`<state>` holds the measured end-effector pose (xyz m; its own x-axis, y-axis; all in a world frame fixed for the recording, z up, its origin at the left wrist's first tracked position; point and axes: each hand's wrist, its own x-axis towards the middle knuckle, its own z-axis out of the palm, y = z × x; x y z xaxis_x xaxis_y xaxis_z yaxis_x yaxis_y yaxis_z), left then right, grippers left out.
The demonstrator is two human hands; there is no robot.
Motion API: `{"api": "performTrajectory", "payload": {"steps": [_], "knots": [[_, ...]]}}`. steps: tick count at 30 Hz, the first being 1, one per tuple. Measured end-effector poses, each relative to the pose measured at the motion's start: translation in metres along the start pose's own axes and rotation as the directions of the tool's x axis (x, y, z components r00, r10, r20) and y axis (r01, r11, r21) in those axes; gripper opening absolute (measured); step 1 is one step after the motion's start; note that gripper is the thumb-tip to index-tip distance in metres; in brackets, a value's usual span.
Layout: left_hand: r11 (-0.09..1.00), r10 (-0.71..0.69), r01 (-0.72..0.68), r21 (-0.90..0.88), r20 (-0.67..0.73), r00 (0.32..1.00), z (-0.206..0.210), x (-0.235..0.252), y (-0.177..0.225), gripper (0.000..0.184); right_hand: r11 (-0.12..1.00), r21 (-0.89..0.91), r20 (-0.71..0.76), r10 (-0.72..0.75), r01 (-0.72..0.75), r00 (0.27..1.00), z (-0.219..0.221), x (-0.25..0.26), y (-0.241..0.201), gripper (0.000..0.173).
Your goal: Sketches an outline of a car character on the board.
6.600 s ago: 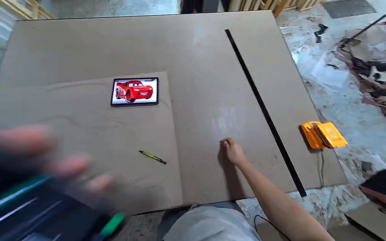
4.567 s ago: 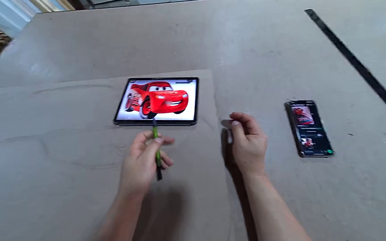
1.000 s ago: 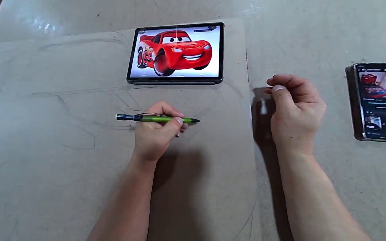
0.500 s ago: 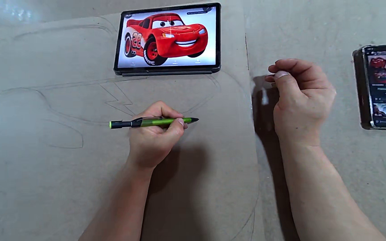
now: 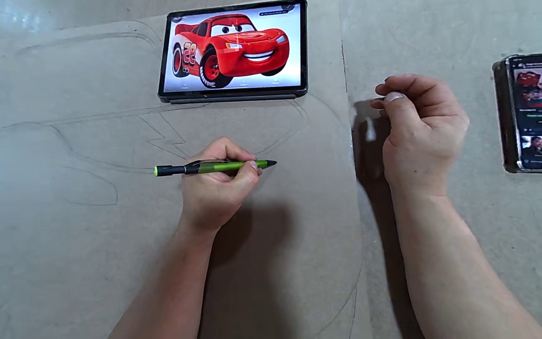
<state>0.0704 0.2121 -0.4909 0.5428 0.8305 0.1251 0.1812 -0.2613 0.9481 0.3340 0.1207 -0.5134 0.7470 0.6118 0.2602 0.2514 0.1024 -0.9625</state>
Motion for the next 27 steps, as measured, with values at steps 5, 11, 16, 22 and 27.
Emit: {"api": "performTrajectory", "payload": {"steps": [5,11,16,22,27], "knots": [[1.0,0.004,-0.004,-0.01,0.001,1.0,-0.0008,0.001,-0.002,0.004,1.0,-0.001,-0.007,0.005,-0.005,1.0,0.0004,0.0002,0.0005,0.017],[1.0,0.024,-0.023,-0.015,0.066,0.998,-0.0023,0.0004,-0.0017,0.004,1.0,-0.011,-0.007,0.005,-0.005,1.0,0.0002,0.0007,0.0,0.018],[1.0,0.006,-0.006,-0.012,0.003,1.0,-0.0004,0.0007,-0.0028,0.003,1.0,-0.014,-0.008,0.01,-0.01,1.0,0.0004,0.0005,-0.0007,0.018],[0.999,0.04,-0.037,-0.025,0.131,0.991,-0.005,0.0016,-0.0026,0.005,1.0,-0.016,-0.006,0.004,-0.004,1.0,0.0007,0.0004,0.0,0.018],[1.0,0.002,-0.002,-0.011,0.034,0.999,-0.0022,0.0008,-0.0032,0.005,1.0,-0.016,-0.007,0.006,-0.006,1.0,0.0004,0.0006,-0.0002,0.018]]}}
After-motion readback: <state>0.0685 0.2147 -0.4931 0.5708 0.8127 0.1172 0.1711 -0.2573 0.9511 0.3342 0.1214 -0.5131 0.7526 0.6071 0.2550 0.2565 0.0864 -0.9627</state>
